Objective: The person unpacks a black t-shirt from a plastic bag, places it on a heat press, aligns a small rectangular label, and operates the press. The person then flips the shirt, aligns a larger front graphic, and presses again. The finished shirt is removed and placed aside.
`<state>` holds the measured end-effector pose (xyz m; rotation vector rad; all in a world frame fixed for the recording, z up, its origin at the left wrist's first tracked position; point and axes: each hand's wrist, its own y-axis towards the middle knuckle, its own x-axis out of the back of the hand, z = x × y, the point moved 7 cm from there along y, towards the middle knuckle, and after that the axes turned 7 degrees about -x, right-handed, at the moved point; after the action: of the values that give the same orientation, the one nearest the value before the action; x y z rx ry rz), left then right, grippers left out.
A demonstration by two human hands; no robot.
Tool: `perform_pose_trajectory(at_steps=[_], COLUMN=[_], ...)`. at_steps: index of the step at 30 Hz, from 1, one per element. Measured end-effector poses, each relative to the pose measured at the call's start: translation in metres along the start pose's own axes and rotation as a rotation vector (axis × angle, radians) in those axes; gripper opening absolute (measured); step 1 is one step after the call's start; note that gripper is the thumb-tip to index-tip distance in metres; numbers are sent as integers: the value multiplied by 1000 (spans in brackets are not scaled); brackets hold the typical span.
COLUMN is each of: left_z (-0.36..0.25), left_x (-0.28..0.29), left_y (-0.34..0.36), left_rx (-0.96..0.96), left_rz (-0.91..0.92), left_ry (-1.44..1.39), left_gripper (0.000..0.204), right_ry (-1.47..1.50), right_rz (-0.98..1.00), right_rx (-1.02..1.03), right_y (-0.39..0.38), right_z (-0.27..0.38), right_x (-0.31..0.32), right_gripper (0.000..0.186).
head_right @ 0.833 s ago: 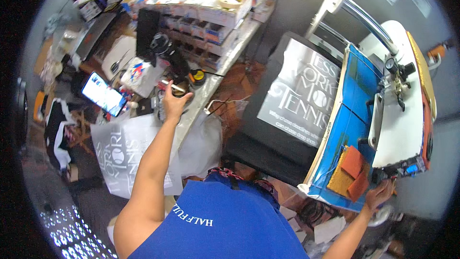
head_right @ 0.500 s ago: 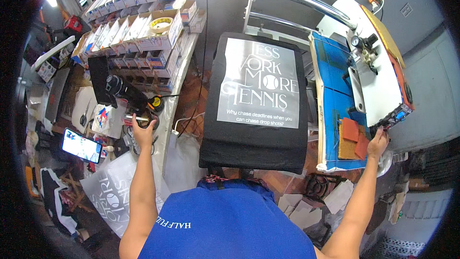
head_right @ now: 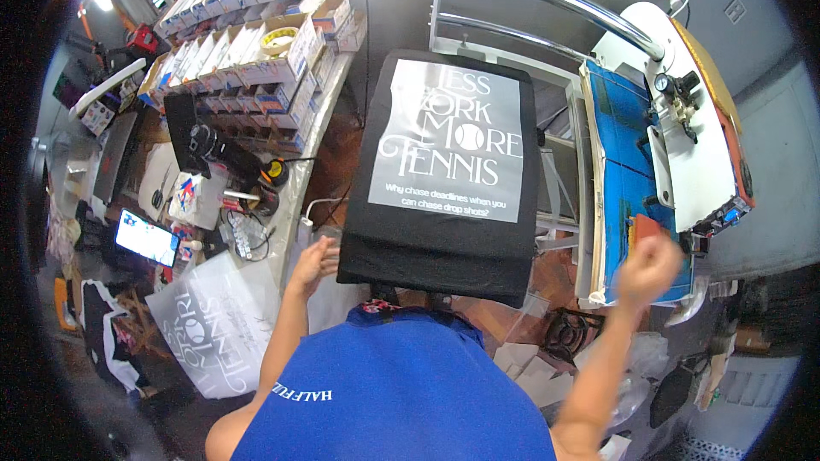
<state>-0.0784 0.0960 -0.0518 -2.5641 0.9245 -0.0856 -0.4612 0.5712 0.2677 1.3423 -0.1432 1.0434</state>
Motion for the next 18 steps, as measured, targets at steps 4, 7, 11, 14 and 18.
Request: perform_pose_trajectory(at_steps=[4, 7, 11, 14, 18], left_z=[-3, -12, -22, -57, -104], left_x=[-17, -34, -9, -52, -93], left_y=[-34, -45, -42, -88, -174], left_rx=[145, 312, -42, -237, -570], left_rz=[233, 182, -83, -62, 234], left_ry=[247, 222, 375, -452, -1199], left_gripper=[42, 48, 37, 31, 33], right_ry=[91, 232, 167, 1126, 2008], right_rz=[527, 1121, 1026, 1153, 944], right_rx=[-300, -876, -403, -693, -398], right_y=[-185, -261, -194, -127, 3], right_z=[25, -41, -25, 21, 81], right_x=[-113, -151, -137, -109, -44], right_gripper=[56, 68, 39, 31, 49])
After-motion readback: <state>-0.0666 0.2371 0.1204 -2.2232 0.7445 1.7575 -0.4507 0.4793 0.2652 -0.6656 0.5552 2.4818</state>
